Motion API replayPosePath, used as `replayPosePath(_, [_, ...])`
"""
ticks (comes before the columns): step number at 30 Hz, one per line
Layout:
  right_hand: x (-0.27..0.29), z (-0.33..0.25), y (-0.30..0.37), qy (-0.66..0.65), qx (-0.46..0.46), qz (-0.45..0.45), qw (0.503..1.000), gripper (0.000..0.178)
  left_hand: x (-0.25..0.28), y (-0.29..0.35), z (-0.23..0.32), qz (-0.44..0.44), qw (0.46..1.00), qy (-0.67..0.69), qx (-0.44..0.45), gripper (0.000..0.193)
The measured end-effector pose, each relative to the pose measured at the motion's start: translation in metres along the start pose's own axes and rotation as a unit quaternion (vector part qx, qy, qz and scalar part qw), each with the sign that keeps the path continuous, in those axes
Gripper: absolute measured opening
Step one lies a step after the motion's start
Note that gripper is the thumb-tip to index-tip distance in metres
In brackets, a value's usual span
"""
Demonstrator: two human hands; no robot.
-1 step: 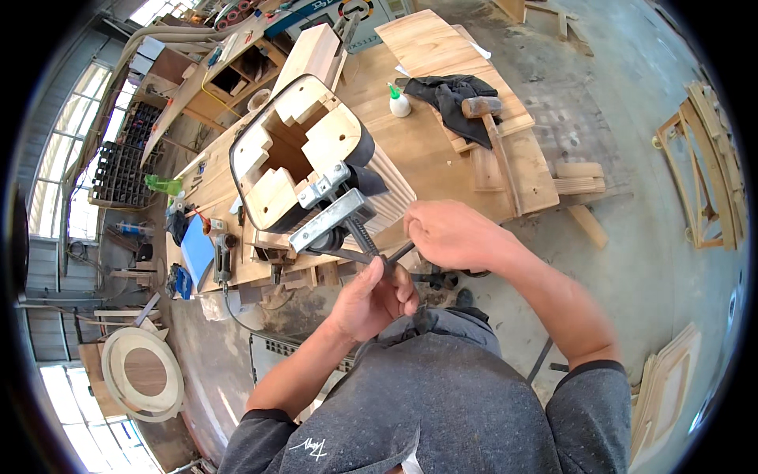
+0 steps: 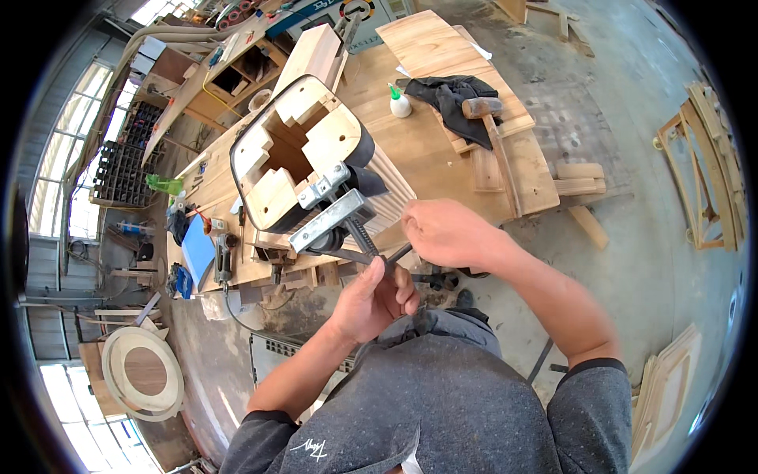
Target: The person applies glue to a wooden piece and hammers it into a larger wooden assembly. They then inspect the fit of the components and use a strap clamp to secure the assembled wooden structure on a workbench.
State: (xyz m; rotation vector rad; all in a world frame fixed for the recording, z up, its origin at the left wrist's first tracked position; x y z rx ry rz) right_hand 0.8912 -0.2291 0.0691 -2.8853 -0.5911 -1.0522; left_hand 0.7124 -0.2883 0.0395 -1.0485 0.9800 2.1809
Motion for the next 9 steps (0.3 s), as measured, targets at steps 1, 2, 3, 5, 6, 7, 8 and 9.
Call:
replayPosePath(1, [-0.0009,0.0046,-0.0031,0.016,0.003,0.020,1.000,0.025,-0.0059,-0.0017,0.0000,0.005,1.000,-0.013,-0.008,0.051])
replayPosePath(2, [-0.0006,0.0048,-0.0036,0.001,-0.005,0.006,1.000,0.025,-0.0086,-0.0009,-0.0002,0.015,0.999,-0.023,-0.020,0.051])
replayPosePath(3, [0.0007,0.0039,-0.0033,-0.014,-0.014,-0.008,1.000,0.025,-0.0097,-0.0009,-0.0003,0.021,0.999,-0.029,-0.022,0.051])
replayPosePath(5, [0.0017,0.0037,-0.0040,-0.041,-0.045,-0.051,0.997,0.026,-0.0110,-0.0010,-0.0001,0.033,0.998,-0.039,-0.020,0.052])
replayPosePath(6, [0.0018,0.0038,-0.0062,-0.054,-0.068,-0.081,0.993,0.027,-0.0110,0.0016,-0.0005,0.043,0.998,-0.048,-0.013,0.051])
replayPosePath(7, [0.0005,0.0048,-0.0072,-0.067,-0.092,-0.109,0.988,0.027,-0.0104,0.0055,0.0001,0.052,0.997,-0.057,-0.005,0.051])
replayPosePath(8, [-0.0014,0.0070,-0.0090,-0.055,-0.088,-0.123,0.987,0.027,-0.0112,0.0067,0.0010,0.059,0.996,-0.067,0.001,0.051])
replayPosePath(9, [-0.0072,0.0125,-0.0122,-0.043,-0.084,-0.136,0.986,0.026,-0.0117,0.0050,0.0017,0.053,0.994,-0.098,-0.003,0.052])
Point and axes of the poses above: each hand's wrist, its own y-axis away from the middle knuckle, its own x-axis out of the back of the hand, z = x × y, the point moved 4 cm from there along -y, towards the middle knuckle, and after that the axes turned 9 degrees about y, right-handed, at the moved point
